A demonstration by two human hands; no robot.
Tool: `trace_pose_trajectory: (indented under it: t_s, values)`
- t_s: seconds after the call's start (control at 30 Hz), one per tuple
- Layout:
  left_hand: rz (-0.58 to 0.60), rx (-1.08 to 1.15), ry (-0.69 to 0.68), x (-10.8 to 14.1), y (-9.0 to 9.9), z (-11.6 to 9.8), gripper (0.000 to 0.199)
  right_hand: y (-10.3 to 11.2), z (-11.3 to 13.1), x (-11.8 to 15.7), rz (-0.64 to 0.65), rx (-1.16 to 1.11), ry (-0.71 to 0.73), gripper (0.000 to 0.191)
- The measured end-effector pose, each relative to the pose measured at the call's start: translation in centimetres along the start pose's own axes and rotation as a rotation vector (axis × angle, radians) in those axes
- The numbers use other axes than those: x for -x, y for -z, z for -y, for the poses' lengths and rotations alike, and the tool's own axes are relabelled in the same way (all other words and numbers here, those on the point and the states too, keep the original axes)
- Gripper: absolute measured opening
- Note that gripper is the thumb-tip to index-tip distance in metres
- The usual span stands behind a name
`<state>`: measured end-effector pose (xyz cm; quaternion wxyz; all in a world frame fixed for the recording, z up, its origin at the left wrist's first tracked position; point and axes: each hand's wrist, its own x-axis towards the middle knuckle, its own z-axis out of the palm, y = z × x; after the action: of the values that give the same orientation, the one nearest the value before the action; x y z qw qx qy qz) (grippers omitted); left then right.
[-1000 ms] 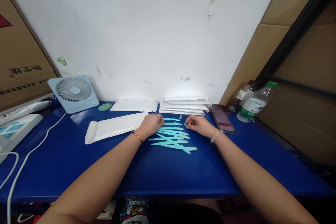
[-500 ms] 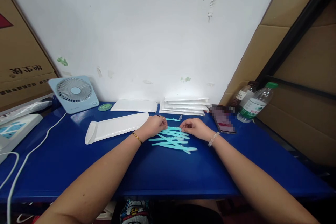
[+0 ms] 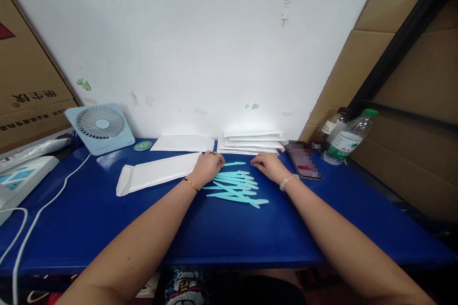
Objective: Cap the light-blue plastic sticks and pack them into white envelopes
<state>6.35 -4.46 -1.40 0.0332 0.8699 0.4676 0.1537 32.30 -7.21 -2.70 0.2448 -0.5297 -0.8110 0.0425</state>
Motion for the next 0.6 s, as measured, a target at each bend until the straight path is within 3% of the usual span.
trace_pose_trajectory:
  t_s: [0.13, 0.2, 0.6]
  values:
    - [0.024, 0.034, 0.042, -0.12, 0.07, -0.04, 0.015, 0.47, -0.44, 0.24, 0.086, -0.148, -0.249, 0.011]
    - [0.024, 0.036, 0.047, -0.05, 0.19, -0.11, 0.015, 0.53, -0.55, 0.34, 0.129, -0.192, -0.291, 0.012]
    - [0.026, 0.104, 0.041, 0.1, 0.68, -0.17, 0.017, 0.91, 0.32, 1.02, 0.086, -0.334, -0.185, 0.016]
